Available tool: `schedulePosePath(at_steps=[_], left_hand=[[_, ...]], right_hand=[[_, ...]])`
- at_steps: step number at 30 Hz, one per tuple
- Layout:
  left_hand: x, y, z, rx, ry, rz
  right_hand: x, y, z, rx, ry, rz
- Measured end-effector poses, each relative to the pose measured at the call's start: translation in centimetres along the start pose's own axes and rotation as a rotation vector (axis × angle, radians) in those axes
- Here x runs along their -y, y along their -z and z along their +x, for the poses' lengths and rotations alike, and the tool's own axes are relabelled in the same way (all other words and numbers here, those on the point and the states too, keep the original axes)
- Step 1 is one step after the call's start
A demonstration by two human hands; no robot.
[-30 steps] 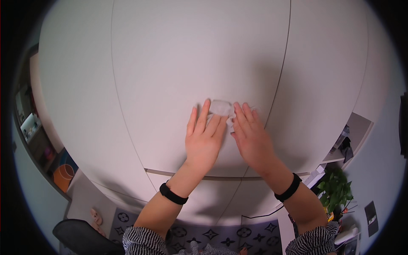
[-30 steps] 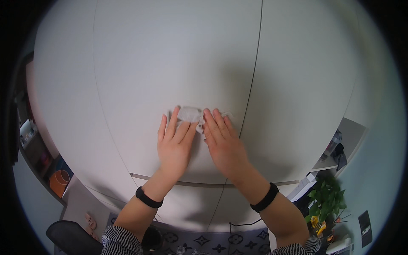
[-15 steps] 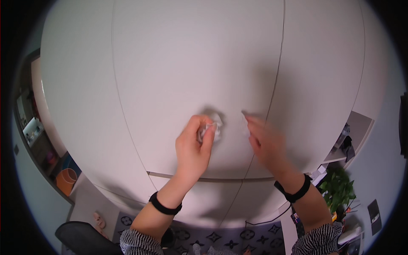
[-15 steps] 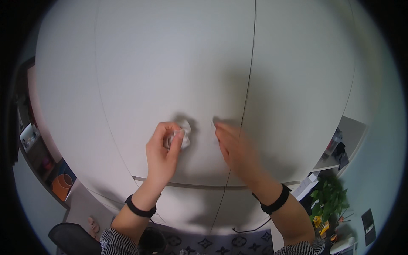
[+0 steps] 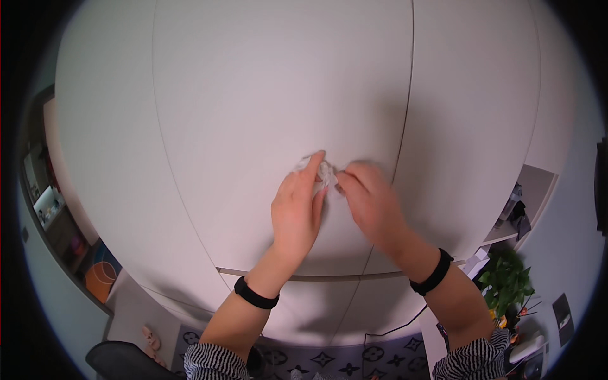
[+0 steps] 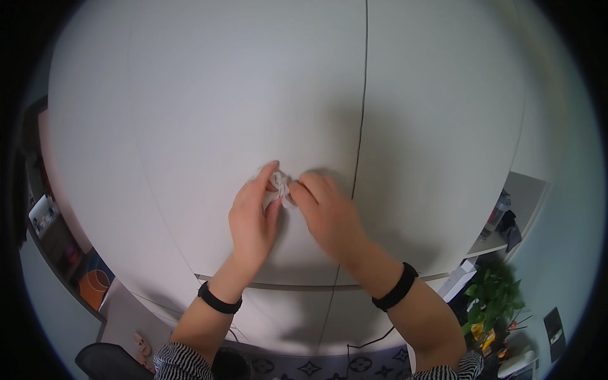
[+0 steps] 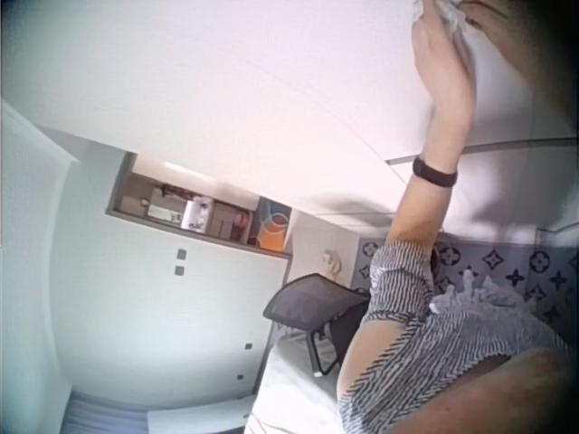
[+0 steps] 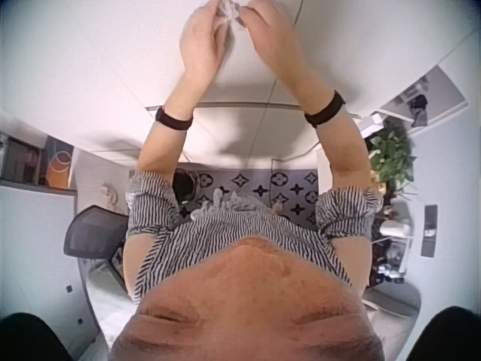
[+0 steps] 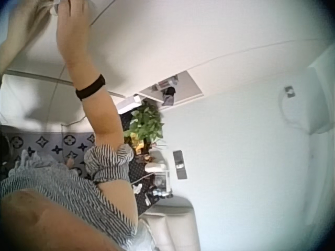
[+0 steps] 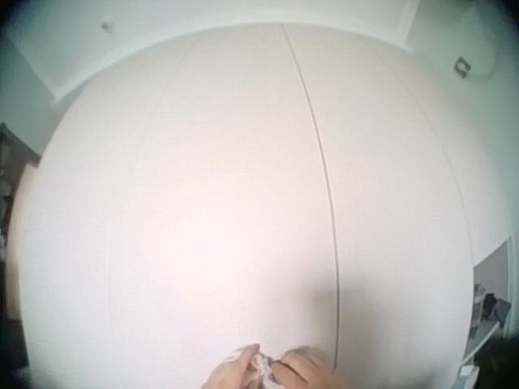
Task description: Cleaning the surface of a wardrobe with a wet wipe.
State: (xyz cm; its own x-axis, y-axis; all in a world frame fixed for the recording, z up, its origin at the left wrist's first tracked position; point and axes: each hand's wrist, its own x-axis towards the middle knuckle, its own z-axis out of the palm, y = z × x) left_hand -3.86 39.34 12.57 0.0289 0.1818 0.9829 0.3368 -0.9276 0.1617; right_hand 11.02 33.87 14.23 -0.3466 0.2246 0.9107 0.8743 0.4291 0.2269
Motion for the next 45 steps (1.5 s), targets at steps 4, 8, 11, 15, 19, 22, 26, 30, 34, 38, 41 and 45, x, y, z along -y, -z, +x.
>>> schedulePosePath(at_steps=[4, 8, 11, 15, 19, 22, 26, 30, 34, 38, 41, 45], left_hand=[[1.0, -0.9, 1.9, -0.03, 0.008, -0.065], [0.3, -0.7, 3.4, -0.148, -0.088, 0.072], [0.5, -0.8, 2.9, -0.068, -0.066, 0.053], [0.5, -1.1, 0.7, 0.072, -0.041, 0.009], [1.5, -1.5, -3.6, 0.171, -0.111, 0.038], [1.9, -2.3, -7.8, 0.304, -0.142, 0.106], [2.4, -2.0, -12.1, 0.341, -0.188, 0.086], [2.8, -1.1, -11.9, 0.349, -0.22, 0.051], [3.4, 1.0, -7.2, 0.185, -0.084, 0.048], [4.1, 1.9, -3.9, 0.127, 0.065, -0.007], [3.5, 1.9, -4.7, 0.144, 0.096, -0.01], [3.9, 1.7, -7.8, 0.186, 0.066, 0.018]], right_hand=[[-1.4, 0.0, 3.5, -0.035, -0.05, 0.049], [-1.4, 0.5, 5.5, -0.065, -0.129, 0.186], [-1.6, 0.8, 4.6, -0.032, -0.146, 0.178], [-1.9, 0.5, 1.4, -0.001, -0.1, 0.063], [-0.9, -0.3, -2.7, 0.132, -0.132, 0.058], [-0.5, -0.7, -6.3, 0.258, -0.1, 0.077], [1.0, -1.5, -10.3, 0.391, -0.012, 0.057], [1.4, -1.3, -10.2, 0.449, 0.016, 0.05], [0.0, -0.3, -5.4, 0.288, 0.03, 0.047], [0.6, -0.4, -2.0, 0.187, -0.182, 0.162], [0.9, -1.3, -3.0, 0.208, -0.209, 0.213], [1.8, -3.2, -6.9, 0.334, -0.102, 0.244]])
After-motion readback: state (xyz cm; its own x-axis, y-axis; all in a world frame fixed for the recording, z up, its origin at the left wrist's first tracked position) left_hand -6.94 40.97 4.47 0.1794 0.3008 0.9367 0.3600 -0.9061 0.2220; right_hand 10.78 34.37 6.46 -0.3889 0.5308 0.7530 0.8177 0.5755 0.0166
